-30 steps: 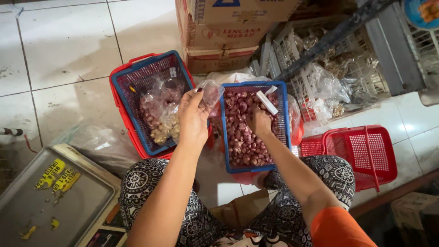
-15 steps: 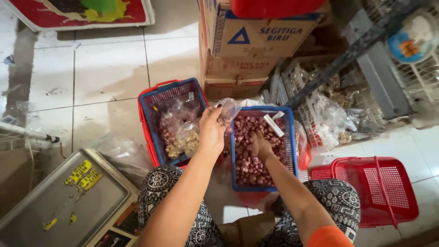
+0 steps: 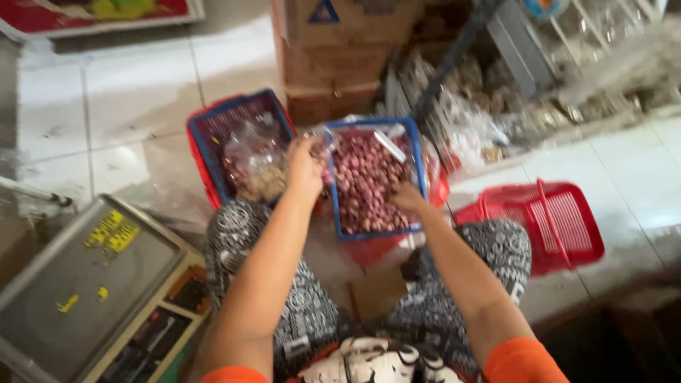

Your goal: The person puts shallots into small plastic bags by hand and seals the bags with white tape while sitting on the floor.

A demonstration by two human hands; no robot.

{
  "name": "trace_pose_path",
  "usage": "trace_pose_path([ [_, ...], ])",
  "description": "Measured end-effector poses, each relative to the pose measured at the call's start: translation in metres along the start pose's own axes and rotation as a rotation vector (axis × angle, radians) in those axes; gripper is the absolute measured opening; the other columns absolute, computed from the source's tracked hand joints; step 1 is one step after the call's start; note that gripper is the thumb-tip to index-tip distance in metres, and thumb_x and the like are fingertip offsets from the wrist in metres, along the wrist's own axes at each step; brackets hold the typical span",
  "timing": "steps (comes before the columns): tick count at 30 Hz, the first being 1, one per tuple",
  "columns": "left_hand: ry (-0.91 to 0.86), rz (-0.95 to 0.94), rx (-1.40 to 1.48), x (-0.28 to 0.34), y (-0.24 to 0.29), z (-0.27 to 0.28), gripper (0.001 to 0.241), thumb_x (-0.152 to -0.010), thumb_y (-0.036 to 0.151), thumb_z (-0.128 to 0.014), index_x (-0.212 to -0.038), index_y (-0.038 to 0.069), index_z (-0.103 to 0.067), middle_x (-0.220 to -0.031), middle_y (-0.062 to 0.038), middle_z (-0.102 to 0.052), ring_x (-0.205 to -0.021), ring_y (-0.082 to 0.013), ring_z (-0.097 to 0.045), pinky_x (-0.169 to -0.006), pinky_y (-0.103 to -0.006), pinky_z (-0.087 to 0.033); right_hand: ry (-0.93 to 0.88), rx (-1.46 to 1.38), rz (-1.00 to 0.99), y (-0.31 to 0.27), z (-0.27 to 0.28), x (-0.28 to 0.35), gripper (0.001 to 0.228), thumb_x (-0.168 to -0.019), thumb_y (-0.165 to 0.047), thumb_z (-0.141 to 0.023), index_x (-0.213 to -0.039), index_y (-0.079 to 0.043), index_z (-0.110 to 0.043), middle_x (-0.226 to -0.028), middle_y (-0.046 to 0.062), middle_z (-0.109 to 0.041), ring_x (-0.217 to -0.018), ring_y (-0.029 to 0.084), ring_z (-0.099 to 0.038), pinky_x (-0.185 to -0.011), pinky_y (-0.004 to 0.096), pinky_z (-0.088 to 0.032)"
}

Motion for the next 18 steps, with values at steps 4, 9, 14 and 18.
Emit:
trace_pose_path([
  [4, 0.012, -0.006, 0.05, 0.009, 0.004, 0.014, 0.018, -0.09, 0.012, -0.066, -0.108, 0.011, -0.062, -0.099, -0.009, -0.072, -0.088, -0.0239, -0.071, -0.075, -0.0392, -0.058, 0.005, -1.276, -0.299, 0.024, 0.017, 0.021, 0.029, -0.092, -0.005, -0.064, -0.119, 0.0, -0.068, -0.104, 0.015, -0.072, -0.086, 0.022, -0.068, -0.081, 0.037, -0.059],
  [9, -0.024, -0.028, 0.068, 0.029, 0.013, 0.02, 0.017, -0.093, 0.012, -0.066, -0.109, 0.01, -0.06, -0.101, -0.008, -0.071, -0.095, -0.025, -0.071, -0.083, -0.0421, -0.058, 0.027, -1.684, -0.34, 0.04, 0.037, 0.066, 0.025, -0.096, 0.002, -0.057, -0.121, 0.001, -0.059, -0.111, 0.013, -0.069, -0.098, 0.021, -0.072, -0.093, 0.033, -0.058],
  [14, -0.012, -0.041, 0.009, 0.024, 0.004, 0.024, 0.017, -0.093, 0.011, -0.066, -0.109, 0.011, -0.06, -0.102, -0.009, -0.07, -0.096, -0.0243, -0.069, -0.084, -0.0423, -0.056, -0.011, -1.665, -0.338, 0.063, 0.035, 0.093, 0.017, -0.096, -0.001, -0.055, -0.112, 0.001, -0.061, -0.109, 0.01, -0.071, -0.102, 0.021, -0.074, -0.098, 0.035, -0.06],
  [18, 0.024, -0.04, 0.005, 0.017, -0.008, 0.02, 0.016, -0.092, 0.011, -0.067, -0.107, 0.01, -0.061, -0.098, -0.009, -0.067, -0.091, -0.0256, -0.068, -0.083, -0.0441, -0.057, 0.048, -1.647, -0.369, 0.079, 0.019, 0.096, 0.015, -0.101, -0.011, -0.058, -0.107, 0.0, -0.066, -0.097, 0.009, -0.071, -0.088, 0.021, -0.07, -0.088, 0.037, -0.06],
])
Point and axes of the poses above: each hand's wrist, its own x-axis away from the middle knuckle, its own z-axis out of the back of the hand, y = z × x, the point moved 1 cm from there along -x, towards the middle knuckle
